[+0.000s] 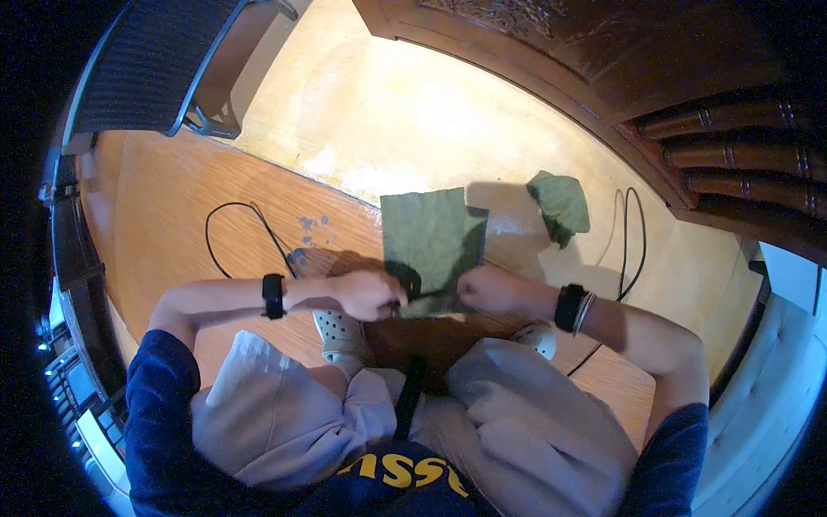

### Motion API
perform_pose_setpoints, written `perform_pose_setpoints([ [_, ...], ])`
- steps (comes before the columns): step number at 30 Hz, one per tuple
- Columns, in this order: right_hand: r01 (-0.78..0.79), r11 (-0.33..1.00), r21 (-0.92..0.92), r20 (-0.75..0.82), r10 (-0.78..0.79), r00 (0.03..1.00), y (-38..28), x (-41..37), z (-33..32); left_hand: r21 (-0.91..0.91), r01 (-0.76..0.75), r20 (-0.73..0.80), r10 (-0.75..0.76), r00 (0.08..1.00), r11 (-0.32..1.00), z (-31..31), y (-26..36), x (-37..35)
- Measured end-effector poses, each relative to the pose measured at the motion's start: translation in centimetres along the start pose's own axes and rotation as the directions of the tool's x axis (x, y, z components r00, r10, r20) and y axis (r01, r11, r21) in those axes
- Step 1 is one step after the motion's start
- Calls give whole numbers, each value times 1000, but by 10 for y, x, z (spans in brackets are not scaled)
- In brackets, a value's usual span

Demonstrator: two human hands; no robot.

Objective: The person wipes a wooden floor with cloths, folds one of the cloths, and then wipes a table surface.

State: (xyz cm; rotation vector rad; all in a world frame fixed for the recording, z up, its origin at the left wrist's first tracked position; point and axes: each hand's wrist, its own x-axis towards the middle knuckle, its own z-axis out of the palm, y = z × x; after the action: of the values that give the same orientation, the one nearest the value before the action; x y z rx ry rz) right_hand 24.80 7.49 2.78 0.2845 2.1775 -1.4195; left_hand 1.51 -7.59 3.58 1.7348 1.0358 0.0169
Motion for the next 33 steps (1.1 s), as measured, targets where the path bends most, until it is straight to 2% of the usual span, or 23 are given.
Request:
perform_pose_setpoints([
  [1,-83,997,2,-84,83,993,4,3,-12,-17,121,18,-120,993,993,-27,8,2],
  [2,-166,986,10,-168,165,972,9,6,-25,-58,162,-94,-167,981,985,-33,-5,5],
  [3,-164,986,11,-222,162,961,22,12,-35,-104,197,-203,-215,955,975,-38,-17,8],
  [4,-162,987,12,-275,159,948,34,20,-43,-224,221,-278,-279,919,949,-46,-31,13],
  [5,-162,987,13,-274,159,948,49,27,-51,-343,230,-341,-349,873,911,-56,-42,17],
  [7,-170,980,106,-369,198,908,70,37,-62,-333,273,-538,-420,731,902,-81,-45,20],
  [8,-169,980,107,-369,197,908,58,36,-67,-332,275,-538,-421,730,902,-91,-51,21],
  [10,-122,951,283,-488,253,835,23,30,-82,-257,185,-694,-315,647,948,-106,-59,23],
  [14,-144,959,244,-501,251,828,39,37,-75,-242,261,-645,-356,676,934,-108,-60,24],
  [16,-222,973,69,-445,230,865,44,34,-63,-196,381,-412,-429,804,903,-98,-56,23],
  [17,-222,973,70,-445,230,866,49,34,-55,-197,382,-412,-429,804,903,-90,-55,21],
  [19,-95,978,188,-403,165,900,56,33,-38,-153,358,-389,-389,835,921,-73,-58,16],
  [21,-113,972,204,-346,180,921,52,28,-29,-151,358,-348,-388,853,921,-61,-59,13],
  [23,-130,967,218,-289,192,938,43,21,-23,-148,251,-311,-285,907,957,-47,-58,10],
  [25,-208,970,124,-224,232,947,31,14,-24,-119,202,-311,-230,922,972,-31,-55,8],
  [27,-208,973,97,-228,225,947,32,16,-22,-68,158,-287,-171,942,985,-19,-45,8],
  [28,-207,976,67,-234,218,948,32,16,-22,-78,182,-230,-195,954,980,-15,-42,8],
  [29,-208,976,67,-234,218,947,26,16,-25,-78,181,-230,-195,954,980,-12,-38,8],
  [31,-235,968,-93,-303,198,932,14,16,-30,-55,235,-187,-241,952,971,-9,-32,8],
  [33,-224,967,-120,-354,169,920,5,18,-33,-24,241,-174,-242,955,970,-13,-33,10],
])
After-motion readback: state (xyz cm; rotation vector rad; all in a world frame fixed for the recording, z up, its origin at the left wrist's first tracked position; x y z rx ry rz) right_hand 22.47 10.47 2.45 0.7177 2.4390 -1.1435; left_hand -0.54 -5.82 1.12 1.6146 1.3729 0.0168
